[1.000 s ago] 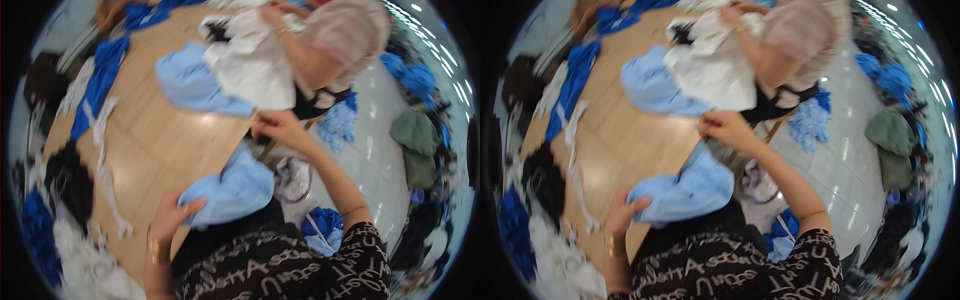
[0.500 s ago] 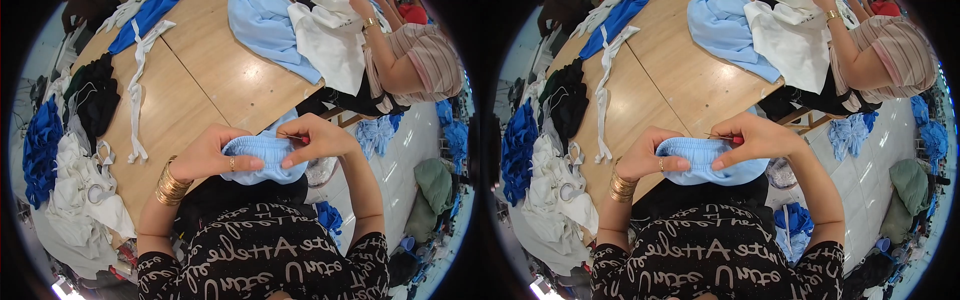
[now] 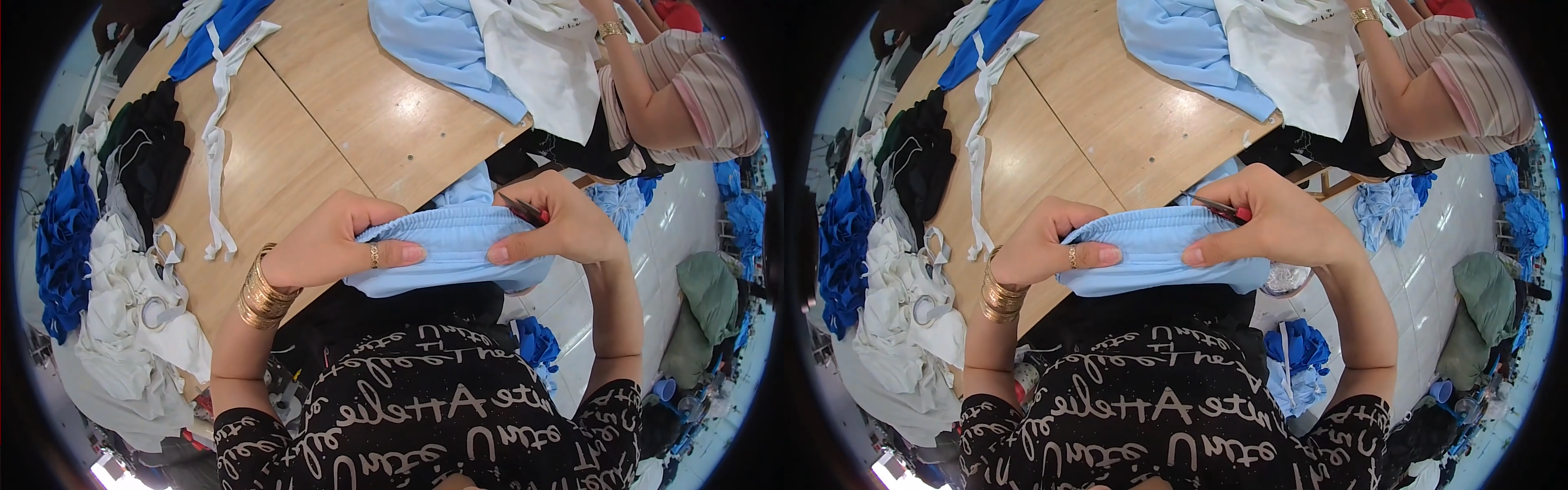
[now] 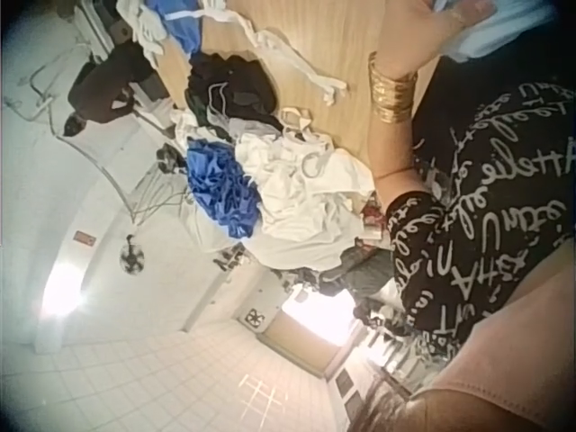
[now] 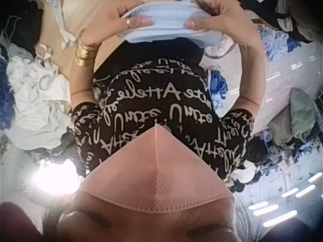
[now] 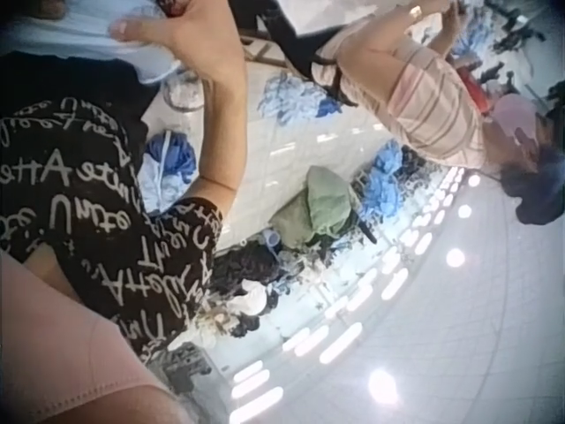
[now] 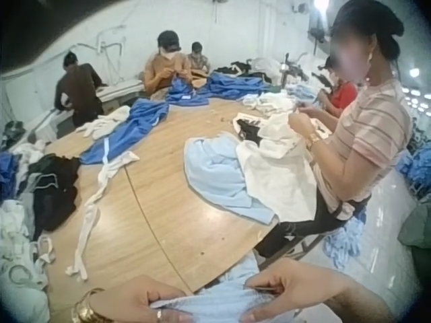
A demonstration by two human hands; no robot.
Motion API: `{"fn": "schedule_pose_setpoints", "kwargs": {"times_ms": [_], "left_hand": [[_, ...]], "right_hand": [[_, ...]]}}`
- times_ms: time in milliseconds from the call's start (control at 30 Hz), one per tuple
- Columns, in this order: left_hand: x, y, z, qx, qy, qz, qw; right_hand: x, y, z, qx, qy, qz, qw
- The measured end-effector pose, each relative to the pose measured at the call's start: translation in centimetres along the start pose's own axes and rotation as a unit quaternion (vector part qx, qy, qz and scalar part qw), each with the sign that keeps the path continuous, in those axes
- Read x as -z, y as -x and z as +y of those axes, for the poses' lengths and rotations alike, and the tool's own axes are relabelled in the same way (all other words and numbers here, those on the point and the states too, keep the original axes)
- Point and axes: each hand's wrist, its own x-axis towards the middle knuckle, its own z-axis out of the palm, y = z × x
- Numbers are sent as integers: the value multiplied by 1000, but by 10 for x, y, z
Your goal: Using small scissors to trim threads and adjust the elastic waistband on blue garments in a factory setting.
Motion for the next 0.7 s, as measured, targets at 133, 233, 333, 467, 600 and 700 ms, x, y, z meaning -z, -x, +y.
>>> {"fn": "schedule_pose_setpoints", "kwargs": {"times_ms": [133, 233, 333, 467, 600, 700], "left_hand": [[-4, -2, -2, -28, 13, 8, 999], [-12, -4, 0, -68, -95, 27, 993], [-21, -5, -8, -214, -270, 251, 904], [-22, -7, -28, -364, -303, 339, 813], [-41, -7, -33, -343, -212, 411, 818], [-51, -8, -40, -307, -68, 402, 860]], "right_hand": [[-3, -5, 2, 12, 23, 10, 1000], [-12, -4, -3, 68, 125, 75, 987], [-31, 4, 0, 262, 304, 223, 888], [-56, 4, 24, 446, 472, 299, 699], [-64, 3, 31, 433, 442, 292, 729], [-64, 0, 38, 434, 411, 295, 745]]}}
